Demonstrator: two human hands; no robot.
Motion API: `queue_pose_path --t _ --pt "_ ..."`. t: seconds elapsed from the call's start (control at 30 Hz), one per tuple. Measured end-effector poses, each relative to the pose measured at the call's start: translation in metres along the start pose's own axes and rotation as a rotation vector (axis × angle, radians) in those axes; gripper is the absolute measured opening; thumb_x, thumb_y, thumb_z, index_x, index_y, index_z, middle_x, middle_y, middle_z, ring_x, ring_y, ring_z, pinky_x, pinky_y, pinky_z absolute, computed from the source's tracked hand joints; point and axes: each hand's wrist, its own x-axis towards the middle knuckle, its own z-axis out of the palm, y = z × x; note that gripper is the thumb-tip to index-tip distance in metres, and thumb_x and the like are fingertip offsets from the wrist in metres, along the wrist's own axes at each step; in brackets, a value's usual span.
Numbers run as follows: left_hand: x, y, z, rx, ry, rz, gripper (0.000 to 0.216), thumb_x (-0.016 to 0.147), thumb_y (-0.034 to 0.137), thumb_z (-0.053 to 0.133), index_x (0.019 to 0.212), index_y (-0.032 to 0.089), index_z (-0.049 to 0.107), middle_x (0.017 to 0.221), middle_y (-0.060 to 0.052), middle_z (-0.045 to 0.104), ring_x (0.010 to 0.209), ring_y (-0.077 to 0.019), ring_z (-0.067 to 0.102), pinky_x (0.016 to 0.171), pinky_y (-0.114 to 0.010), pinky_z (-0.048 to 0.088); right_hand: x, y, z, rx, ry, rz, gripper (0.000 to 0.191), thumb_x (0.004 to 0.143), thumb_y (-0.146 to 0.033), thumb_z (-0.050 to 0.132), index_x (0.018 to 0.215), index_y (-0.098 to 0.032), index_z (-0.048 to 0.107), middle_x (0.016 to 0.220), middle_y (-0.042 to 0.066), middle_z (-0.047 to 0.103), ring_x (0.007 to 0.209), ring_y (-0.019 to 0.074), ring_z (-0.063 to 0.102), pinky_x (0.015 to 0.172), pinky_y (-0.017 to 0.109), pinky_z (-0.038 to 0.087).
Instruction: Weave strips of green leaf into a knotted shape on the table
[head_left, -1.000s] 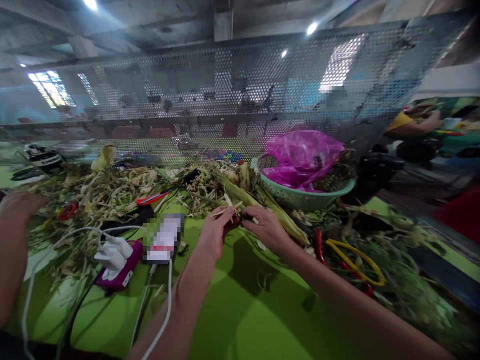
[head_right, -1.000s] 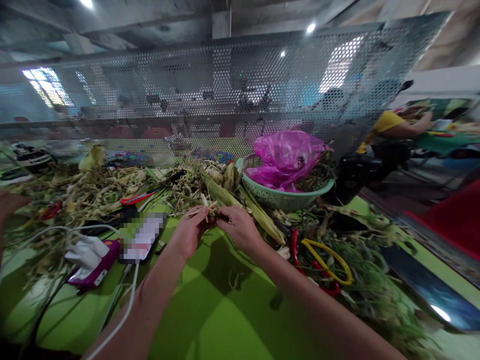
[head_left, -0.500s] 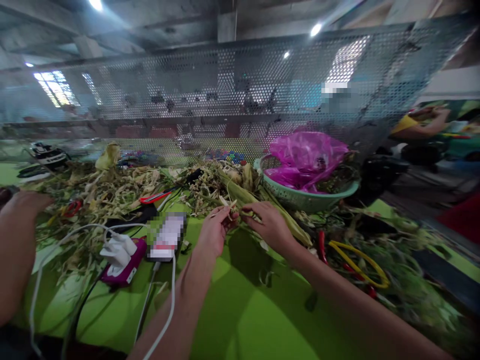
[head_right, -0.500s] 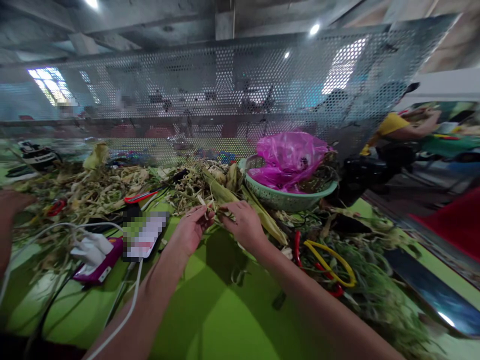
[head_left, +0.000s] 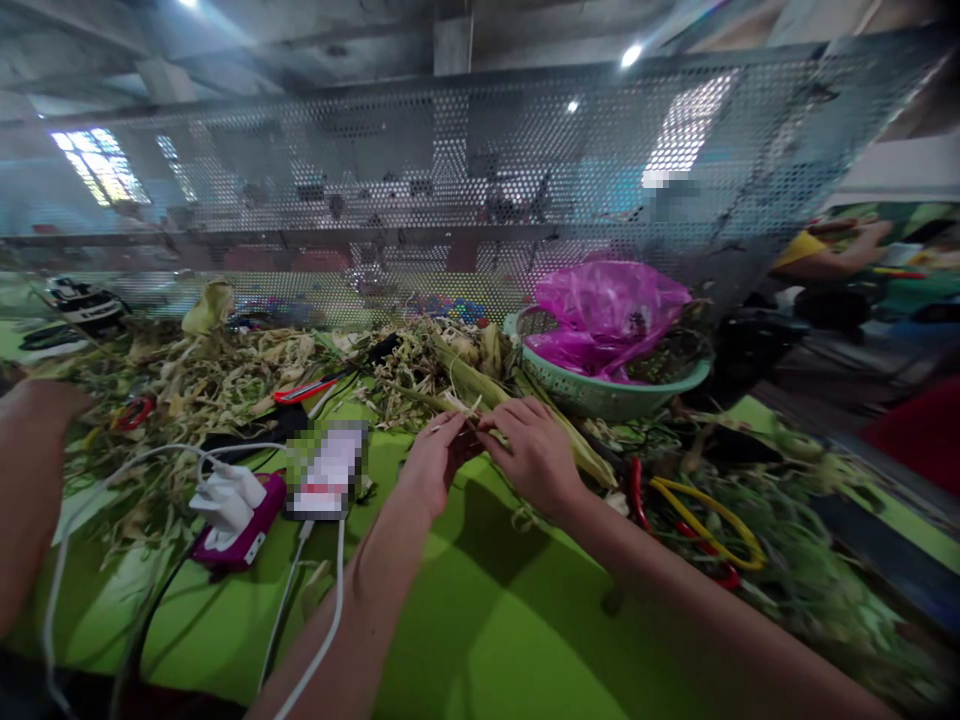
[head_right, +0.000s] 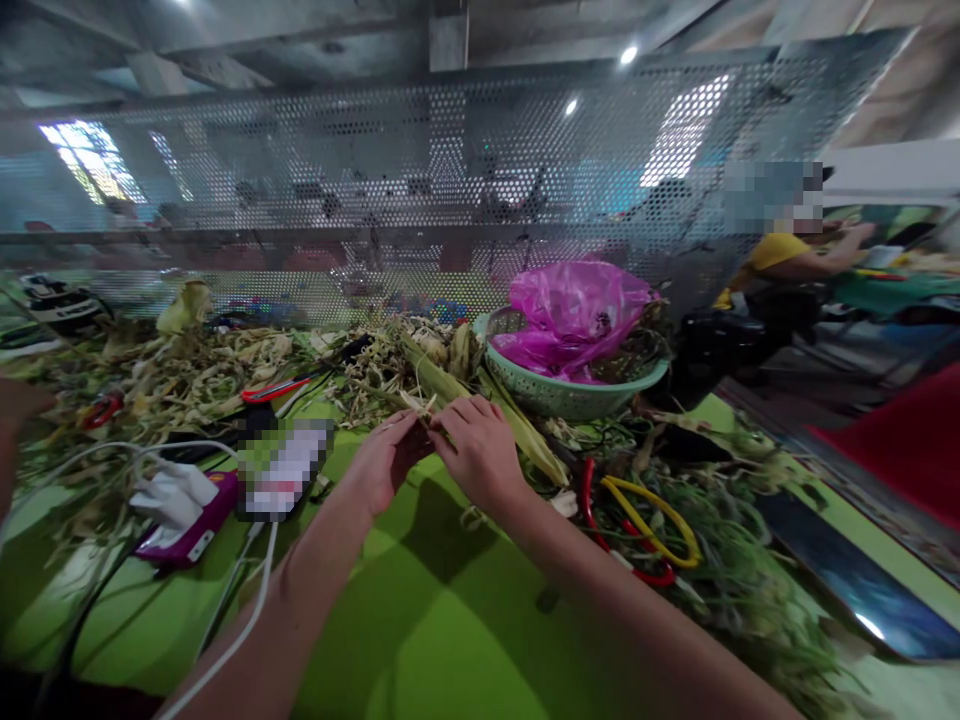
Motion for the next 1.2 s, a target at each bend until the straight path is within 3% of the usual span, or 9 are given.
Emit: queue_pose_path --t 0.17,0.43,0.57,0.67,0.77,0.93,1.2 --pt "-0.001 0.001 0.001 0.147 0.001 0.073 0.034 0.059 0.030 0.082 0.083 0.014 0.065 0.082 -0.002 0.069 0.073 -0.0123 0.062 0.081 -0.029 0.048 0.003 -0.003 -0.002 0.035 -0.021 -0.040 0.013 0.090 -0.022 0.053 0.079 -0.019 0.058 0.083 0.007 0.061 0.082 0.0220 0.051 0.076 0.035 0.038" --pt "0.000 0.007 0.003 0.163 0.083 0.081 0.040 0.048 0.033 0.086 0.073 0.014 0.062 0.068 0.002 0.065 0.064 -0.0101 0.058 0.071 -0.025 0.048 0.007 -0.012 -0.007 0.102 -0.032 -0.110 0.017 0.090 -0.017 0.049 0.075 -0.019 0.054 0.074 0.005 0.058 0.074 0.0207 0.048 0.072 0.034 0.037" --pt "0.000 0.010 0.000 0.184 0.055 0.078 0.037 0.051 0.032 0.085 0.075 0.014 0.063 0.069 0.001 0.065 0.064 -0.0102 0.058 0.071 -0.025 0.049 0.008 -0.004 -0.007 0.278 -0.066 -0.009 0.013 0.089 -0.023 0.054 0.076 -0.020 0.056 0.078 0.004 0.060 0.078 0.0198 0.053 0.072 0.032 0.040" --pt "-0.001 0.012 0.000 0.201 0.011 0.054 0.034 0.055 0.031 0.084 0.075 0.014 0.064 0.069 0.001 0.064 0.063 -0.0097 0.058 0.070 -0.025 0.049 0.009 0.005 -0.009 0.438 0.000 0.127 0.010 0.090 -0.026 0.053 0.092 -0.020 0.060 0.091 0.005 0.061 0.085 0.0192 0.057 0.076 0.032 0.044" --pt "-0.004 0.013 0.001 0.190 -0.042 0.014 0.032 0.055 0.031 0.084 0.075 0.014 0.065 0.070 0.000 0.065 0.064 -0.0097 0.058 0.069 -0.024 0.048 0.011 0.011 -0.011 0.509 0.027 0.207 0.018 0.088 -0.026 0.055 0.104 -0.021 0.061 0.101 0.007 0.061 0.090 0.0199 0.059 0.079 0.032 0.046" --pt "-0.005 0.011 0.004 0.185 -0.066 -0.003 0.032 0.057 0.033 0.082 0.075 0.014 0.064 0.072 0.000 0.063 0.065 -0.0097 0.057 0.068 -0.024 0.047 0.010 0.013 -0.011 0.522 -0.042 0.264 0.011 0.084 -0.028 0.058 0.080 -0.020 0.064 0.078 0.002 0.064 0.074 0.0178 0.059 0.069 0.029 0.044" --pt "-0.005 0.011 0.004 0.299 -0.103 -0.003 0.029 0.060 0.034 0.080 0.072 0.016 0.061 0.064 0.004 0.056 0.060 -0.0088 0.051 0.066 -0.023 0.043 0.012 0.014 -0.009 0.577 -0.033 0.337 0.010 0.077 -0.025 0.061 0.070 -0.019 0.061 0.068 0.000 0.061 0.066 0.0156 0.055 0.063 0.027 0.040"
